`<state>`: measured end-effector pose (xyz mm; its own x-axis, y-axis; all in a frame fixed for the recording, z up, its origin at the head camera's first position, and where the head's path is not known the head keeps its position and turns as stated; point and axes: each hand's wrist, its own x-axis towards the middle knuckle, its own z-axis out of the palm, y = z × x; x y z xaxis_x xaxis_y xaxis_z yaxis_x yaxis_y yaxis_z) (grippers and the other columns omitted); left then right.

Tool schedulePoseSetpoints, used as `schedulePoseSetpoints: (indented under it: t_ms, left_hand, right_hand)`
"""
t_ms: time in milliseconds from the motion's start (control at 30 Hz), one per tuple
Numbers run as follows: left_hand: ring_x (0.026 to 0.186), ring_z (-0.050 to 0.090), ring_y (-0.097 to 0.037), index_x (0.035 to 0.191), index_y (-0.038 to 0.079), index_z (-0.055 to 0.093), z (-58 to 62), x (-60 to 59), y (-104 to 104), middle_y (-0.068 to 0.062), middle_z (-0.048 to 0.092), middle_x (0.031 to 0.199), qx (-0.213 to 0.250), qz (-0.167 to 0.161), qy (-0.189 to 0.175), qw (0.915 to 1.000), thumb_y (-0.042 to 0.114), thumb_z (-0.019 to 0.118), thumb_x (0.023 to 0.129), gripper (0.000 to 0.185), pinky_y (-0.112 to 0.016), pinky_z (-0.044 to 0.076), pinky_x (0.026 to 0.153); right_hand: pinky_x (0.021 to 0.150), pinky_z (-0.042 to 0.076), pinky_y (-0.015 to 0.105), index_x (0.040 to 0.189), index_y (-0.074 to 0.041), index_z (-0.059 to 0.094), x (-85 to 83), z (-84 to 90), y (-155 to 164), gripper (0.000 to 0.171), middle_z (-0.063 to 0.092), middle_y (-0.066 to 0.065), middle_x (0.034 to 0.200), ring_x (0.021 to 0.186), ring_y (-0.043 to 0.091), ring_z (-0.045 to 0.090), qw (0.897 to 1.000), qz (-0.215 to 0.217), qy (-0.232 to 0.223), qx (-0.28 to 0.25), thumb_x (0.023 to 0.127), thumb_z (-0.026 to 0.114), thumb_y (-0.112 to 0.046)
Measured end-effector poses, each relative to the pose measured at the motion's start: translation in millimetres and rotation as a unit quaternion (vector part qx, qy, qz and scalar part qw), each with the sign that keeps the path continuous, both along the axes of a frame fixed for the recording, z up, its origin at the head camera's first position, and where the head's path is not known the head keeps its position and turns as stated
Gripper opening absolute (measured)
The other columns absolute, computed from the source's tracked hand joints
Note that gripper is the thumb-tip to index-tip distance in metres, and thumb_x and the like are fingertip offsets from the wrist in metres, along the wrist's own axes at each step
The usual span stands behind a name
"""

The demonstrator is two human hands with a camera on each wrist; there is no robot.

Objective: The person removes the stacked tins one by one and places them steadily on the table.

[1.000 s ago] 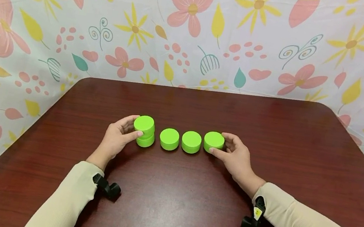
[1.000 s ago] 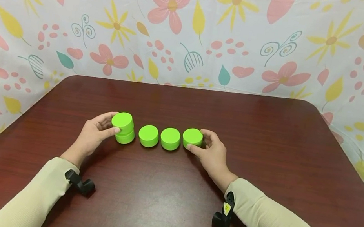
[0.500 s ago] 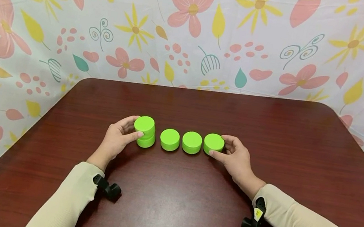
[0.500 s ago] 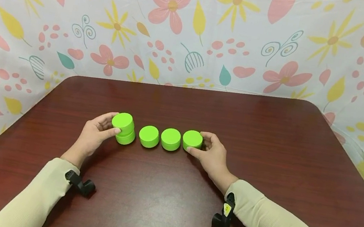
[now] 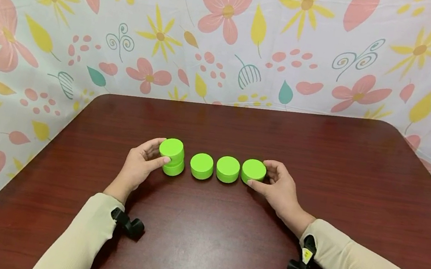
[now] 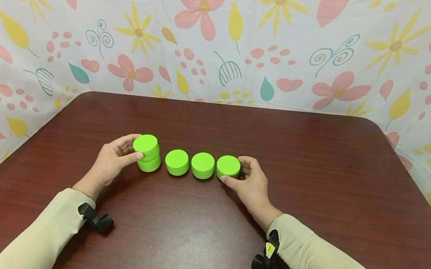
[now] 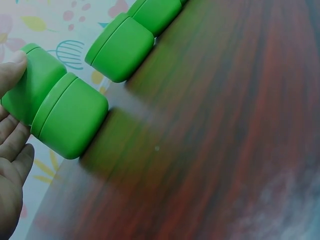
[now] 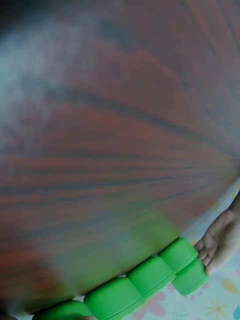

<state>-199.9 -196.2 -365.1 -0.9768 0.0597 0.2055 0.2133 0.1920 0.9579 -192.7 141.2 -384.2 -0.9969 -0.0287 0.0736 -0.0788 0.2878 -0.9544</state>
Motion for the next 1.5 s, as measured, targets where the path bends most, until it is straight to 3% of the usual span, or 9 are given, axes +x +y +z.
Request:
schedulePoseSetpoints:
  t_ms: [300,433,600,800,967,1233,1500]
  left_hand:
    - [0.101,0.059,-0.006,0.127,-0.001,0.052,0.3,0.9,-3.0,-0.005,0.062,0.116,0.007,0.001,0.004,1.0,-0.002,0.07,0.079,0.051,-0.019,0.048,0.084]
    - [0.116,0.053,-0.014,0.133,-0.001,0.046,3.3,0.9,-5.1,-0.015,0.054,0.129,-0.002,-0.002,0.004,1.0,-0.003,0.069,0.079,0.058,-0.025,0.044,0.094]
    - [0.133,0.036,-0.029,0.14,0.0,0.035,6.5,3.3,-10.6,-0.02,0.039,0.142,-0.02,-0.027,-0.017,0.9993,-0.005,0.068,0.079,0.07,-0.043,0.032,0.106]
    - [0.131,0.038,-0.033,0.143,0.004,0.032,4.4,3.1,-14.7,-0.018,0.042,0.141,-0.067,-0.041,-0.044,0.9959,0.003,0.072,0.079,0.075,-0.048,0.034,0.104]
    - [0.129,0.041,-0.031,0.142,0.007,0.036,-1.0,1.8,-16.1,-0.016,0.046,0.138,-0.085,-0.047,-0.053,0.9939,0.006,0.072,0.079,0.073,-0.048,0.034,0.104]
    - [0.128,0.043,-0.03,0.14,0.009,0.039,-5.2,2.7,-13.5,-0.016,0.05,0.134,-0.083,-0.046,-0.066,0.9934,0.01,0.073,0.079,0.07,-0.049,0.034,0.103]
    - [0.124,0.047,-0.029,0.138,0.008,0.043,-5.8,2.5,-5.5,-0.015,0.052,0.132,-0.084,-0.053,-0.06,0.9932,0.01,0.072,0.08,0.065,-0.046,0.039,0.1]
  right_hand:
    - [0.111,0.023,0.043,0.137,0.006,0.032,1.5,8.1,-3.0,0.075,0.034,0.02,0.143,0.135,0.03,0.031,0.999,0.028,0.004,-0.026,0.074,0.074,-0.001]
    - [0.111,0.022,0.042,0.139,0.004,0.031,-2.3,19.2,-7.0,0.077,0.032,0.017,0.146,0.137,0.028,0.028,0.999,0.032,0.019,-0.014,0.076,0.074,-0.006]
    - [0.112,0.022,0.039,0.139,-0.002,0.034,-10.1,39.2,-20.4,0.075,0.035,0.01,0.146,0.136,0.022,0.031,0.997,0.049,0.044,-0.031,0.077,0.074,-0.011]
    - [0.111,0.024,0.032,0.137,-0.005,0.038,-19.8,57.4,-50.9,0.071,0.039,0.007,0.143,0.134,0.019,0.035,0.994,0.082,0.059,-0.05,0.077,0.075,-0.013]
    - [0.108,0.029,0.029,0.135,-0.006,0.042,-27.6,62.3,-83.1,0.068,0.043,0.007,0.14,0.131,0.019,0.039,0.991,0.11,0.058,-0.052,0.077,0.076,-0.013]
    - [0.103,0.038,0.041,0.134,-0.008,0.045,-32.8,58.6,-123.6,0.066,0.047,0.01,0.137,0.129,0.021,0.043,0.984,0.174,0.028,-0.005,0.077,0.076,-0.018]
    - [0.099,0.042,0.038,0.133,-0.008,0.047,-35.0,53.0,-140.9,0.066,0.048,0.008,0.137,0.127,0.019,0.045,0.977,0.199,0.034,0.069,0.076,0.078,-0.021]
